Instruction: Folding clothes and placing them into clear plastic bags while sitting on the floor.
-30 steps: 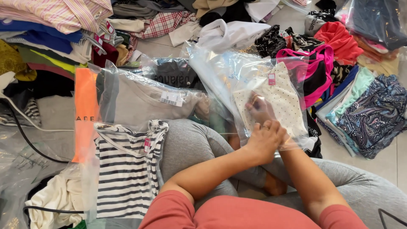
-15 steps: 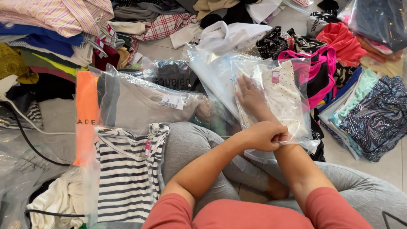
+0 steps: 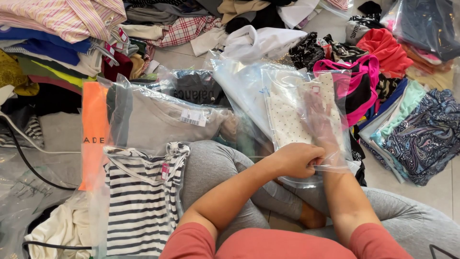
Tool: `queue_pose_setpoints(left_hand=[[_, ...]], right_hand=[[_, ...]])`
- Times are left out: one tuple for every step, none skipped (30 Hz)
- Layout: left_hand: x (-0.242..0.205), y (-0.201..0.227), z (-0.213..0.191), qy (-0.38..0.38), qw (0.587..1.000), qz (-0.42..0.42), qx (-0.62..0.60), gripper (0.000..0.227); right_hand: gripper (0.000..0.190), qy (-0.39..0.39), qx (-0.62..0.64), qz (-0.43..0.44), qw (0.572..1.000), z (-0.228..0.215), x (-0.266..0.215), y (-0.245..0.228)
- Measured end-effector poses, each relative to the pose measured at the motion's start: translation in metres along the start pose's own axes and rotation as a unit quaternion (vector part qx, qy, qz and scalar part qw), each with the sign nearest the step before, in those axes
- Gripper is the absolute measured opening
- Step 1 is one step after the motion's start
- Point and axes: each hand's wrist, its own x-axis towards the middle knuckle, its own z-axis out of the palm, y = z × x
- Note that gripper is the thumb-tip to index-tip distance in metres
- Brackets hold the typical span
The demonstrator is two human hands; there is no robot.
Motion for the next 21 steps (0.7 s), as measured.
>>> queue_pose_setpoints(left_hand=[[0.000,-0.001,0.005,-0.008,1.000,0.001,0.014,0.020],[0.001,-0.003,0.008,-0.015,0.999,0.003,0.031,0.020],[0.001,-0.003,0.009,-0.016,0.999,0.006,0.031,0.020],[0.001,-0.003,0.011,-0.024,0.999,0.003,0.032,0.020],[0.000,-0.003,0.012,-0.031,0.999,0.000,0.032,0.020],[0.000,-0.003,0.013,-0.030,0.999,-0.001,0.032,0.020],[0.001,-0.002,0.014,-0.027,0.999,-0.007,0.041,0.021],[0.001,-0.003,0.013,-0.027,0.998,-0.013,0.052,0.021],[0.000,-0.002,0.010,-0.028,0.998,-0.013,0.053,0.021],[0.000,-0.001,0.008,-0.030,0.997,-0.016,0.062,0.021],[0.000,0.000,0.005,-0.033,0.997,-0.018,0.071,0.020],[0.001,-0.001,0.006,-0.033,0.997,-0.017,0.071,0.020],[0.001,-0.002,0.006,-0.039,0.997,-0.021,0.070,0.021],[0.001,-0.003,0.006,-0.044,0.996,-0.025,0.069,0.022],[0.000,-0.002,0.007,-0.045,0.996,-0.025,0.068,0.022],[0.000,-0.001,0.006,-0.045,0.996,-0.028,0.075,0.021],[0.000,0.000,0.006,-0.045,0.995,-0.031,0.082,0.020],[-0.001,0.002,0.006,-0.044,0.995,-0.033,0.080,0.020],[-0.003,0.003,0.006,-0.049,0.994,-0.024,0.092,0.020],[-0.004,0.005,0.005,-0.055,0.993,-0.015,0.105,0.020],[-0.004,0.002,0.008,-0.056,0.993,-0.015,0.104,0.020]], right_hand=[[0.074,-0.009,-0.049,-0.066,0.997,0.020,0.021,0.038],[0.083,-0.015,-0.098,-0.132,0.986,0.038,0.045,0.076],[0.083,-0.013,-0.098,-0.131,0.986,0.042,0.044,0.078],[0.075,0.030,-0.100,-0.114,0.988,0.045,0.043,0.081],[0.070,0.073,-0.101,-0.098,0.987,0.049,0.042,0.083],[0.070,0.072,-0.101,-0.099,0.987,0.046,0.043,0.081],[0.074,-0.006,-0.091,0.003,0.996,0.042,0.045,0.079],[0.079,-0.082,-0.078,0.107,0.988,0.040,0.047,0.075],[0.079,-0.081,-0.076,0.107,0.988,0.047,0.054,0.080],[0.082,-0.063,-0.047,0.134,0.988,0.054,0.063,0.087],[0.085,-0.045,-0.018,0.160,0.986,0.060,0.071,0.093],[0.085,-0.045,-0.018,0.161,0.986,0.056,0.064,0.080],[0.083,-0.026,-0.022,0.144,0.989,0.051,0.058,0.067],[0.081,-0.007,-0.025,0.127,0.992,0.047,0.052,0.053],[0.081,-0.007,-0.025,0.128,0.991,0.047,0.039,0.043],[0.083,-0.015,-0.061,0.073,0.995,0.047,0.029,0.033],[0.087,-0.023,-0.097,0.018,0.995,0.047,0.018,0.022],[0.087,-0.025,-0.099,0.018,0.995,0.047,0.018,0.019],[0.083,-0.019,-0.118,-0.018,0.993,0.046,0.018,0.017],[0.080,-0.012,-0.137,-0.052,0.989,0.045,0.019,0.015],[0.080,-0.013,-0.137,-0.051,0.989,0.048,0.022,0.008]])
